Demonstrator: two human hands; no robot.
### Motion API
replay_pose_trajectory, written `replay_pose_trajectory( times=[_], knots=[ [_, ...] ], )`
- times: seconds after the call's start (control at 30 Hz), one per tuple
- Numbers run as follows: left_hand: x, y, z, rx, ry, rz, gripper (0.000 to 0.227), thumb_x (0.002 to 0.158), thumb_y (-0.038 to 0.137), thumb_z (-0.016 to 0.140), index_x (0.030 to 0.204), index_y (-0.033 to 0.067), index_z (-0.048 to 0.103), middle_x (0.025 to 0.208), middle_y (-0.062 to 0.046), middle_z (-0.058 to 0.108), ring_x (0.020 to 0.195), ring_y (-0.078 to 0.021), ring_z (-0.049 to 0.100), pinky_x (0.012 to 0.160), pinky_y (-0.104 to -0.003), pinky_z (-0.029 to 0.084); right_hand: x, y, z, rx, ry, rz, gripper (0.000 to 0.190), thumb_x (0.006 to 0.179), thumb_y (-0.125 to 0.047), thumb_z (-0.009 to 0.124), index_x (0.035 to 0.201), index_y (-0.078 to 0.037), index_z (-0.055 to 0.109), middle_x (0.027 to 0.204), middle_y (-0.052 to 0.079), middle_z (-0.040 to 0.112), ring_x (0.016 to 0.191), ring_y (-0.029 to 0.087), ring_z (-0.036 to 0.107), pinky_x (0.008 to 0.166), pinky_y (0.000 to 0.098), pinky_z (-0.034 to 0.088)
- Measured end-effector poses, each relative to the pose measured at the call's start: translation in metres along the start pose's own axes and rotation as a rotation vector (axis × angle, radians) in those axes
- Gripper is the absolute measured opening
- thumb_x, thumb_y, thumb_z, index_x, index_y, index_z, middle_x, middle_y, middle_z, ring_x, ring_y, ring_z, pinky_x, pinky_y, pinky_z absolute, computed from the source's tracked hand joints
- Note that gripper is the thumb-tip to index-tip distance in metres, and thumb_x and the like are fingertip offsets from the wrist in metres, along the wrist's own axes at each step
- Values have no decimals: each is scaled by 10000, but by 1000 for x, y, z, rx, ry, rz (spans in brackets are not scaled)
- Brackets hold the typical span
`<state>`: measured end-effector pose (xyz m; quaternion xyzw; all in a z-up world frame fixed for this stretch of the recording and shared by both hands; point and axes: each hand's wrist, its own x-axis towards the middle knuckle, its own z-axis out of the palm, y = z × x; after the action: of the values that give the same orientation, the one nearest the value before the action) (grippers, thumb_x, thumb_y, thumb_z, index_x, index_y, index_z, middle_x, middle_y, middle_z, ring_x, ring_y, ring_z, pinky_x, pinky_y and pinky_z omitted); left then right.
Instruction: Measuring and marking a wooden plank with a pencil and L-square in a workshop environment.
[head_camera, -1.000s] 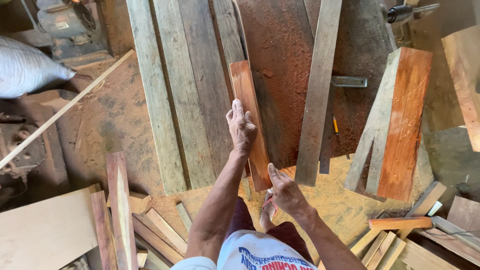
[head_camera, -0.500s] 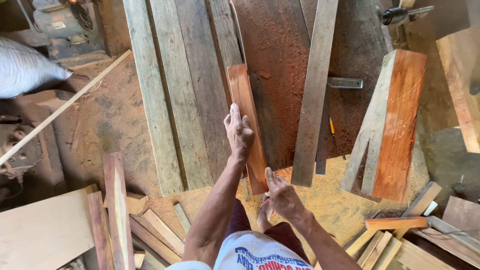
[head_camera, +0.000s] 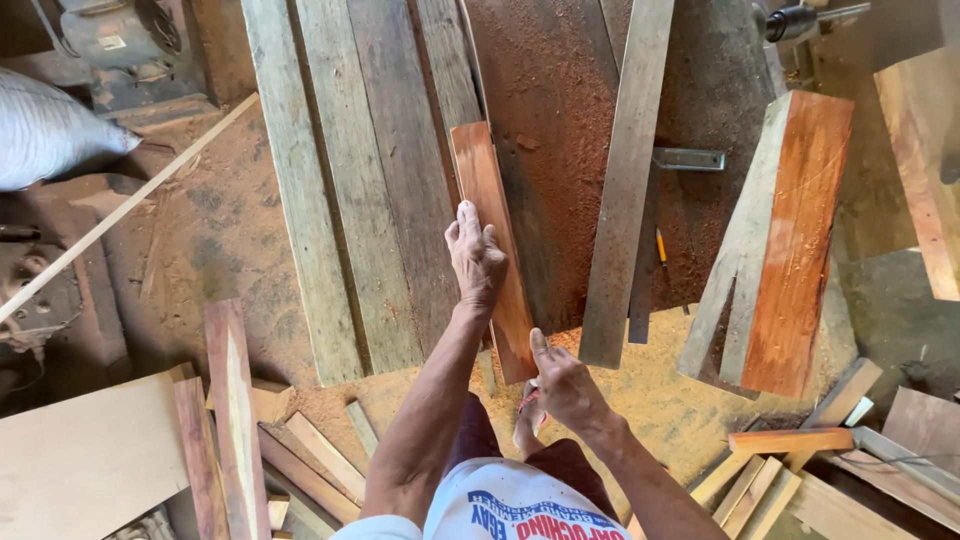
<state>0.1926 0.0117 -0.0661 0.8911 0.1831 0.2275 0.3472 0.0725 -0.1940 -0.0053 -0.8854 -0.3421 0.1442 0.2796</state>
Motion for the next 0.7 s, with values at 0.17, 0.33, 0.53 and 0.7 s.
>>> replay_pose_trajectory(
  times=[0.17,0.33,0.53,0.7],
  knots=[
    [6,-7,3,1,-7,43,522,945,48,573,1412,-163,471,1406,-329,561,1257,-449,565,1152,-475,362,4,7,7,8,33,-23,705,769,179,607,1417,258,340,1187,428,616,984,433,710,839,401,630],
    [11,-6,3,-8,-3,55,521,951,38,564,1417,-170,460,1419,-335,553,1272,-444,565,1162,-473,353,7,12,12,0,15,-19,704,764,193,581,1421,243,335,1249,440,587,1050,459,695,898,409,617],
    [18,-7,4,-3,-4,35,534,936,44,583,1416,-160,468,1420,-322,558,1248,-453,549,1145,-475,371,13,15,14,-37,59,-43,712,766,213,564,1439,240,331,1206,438,604,1071,469,686,900,402,626],
    [20,-10,9,-40,-7,8,541,932,43,586,1430,-137,472,1423,-296,562,1219,-457,537,1117,-468,395,20,17,14,-24,8,-7,669,769,217,539,1410,266,353,1128,430,643,907,415,724,765,374,648]
  ],
)
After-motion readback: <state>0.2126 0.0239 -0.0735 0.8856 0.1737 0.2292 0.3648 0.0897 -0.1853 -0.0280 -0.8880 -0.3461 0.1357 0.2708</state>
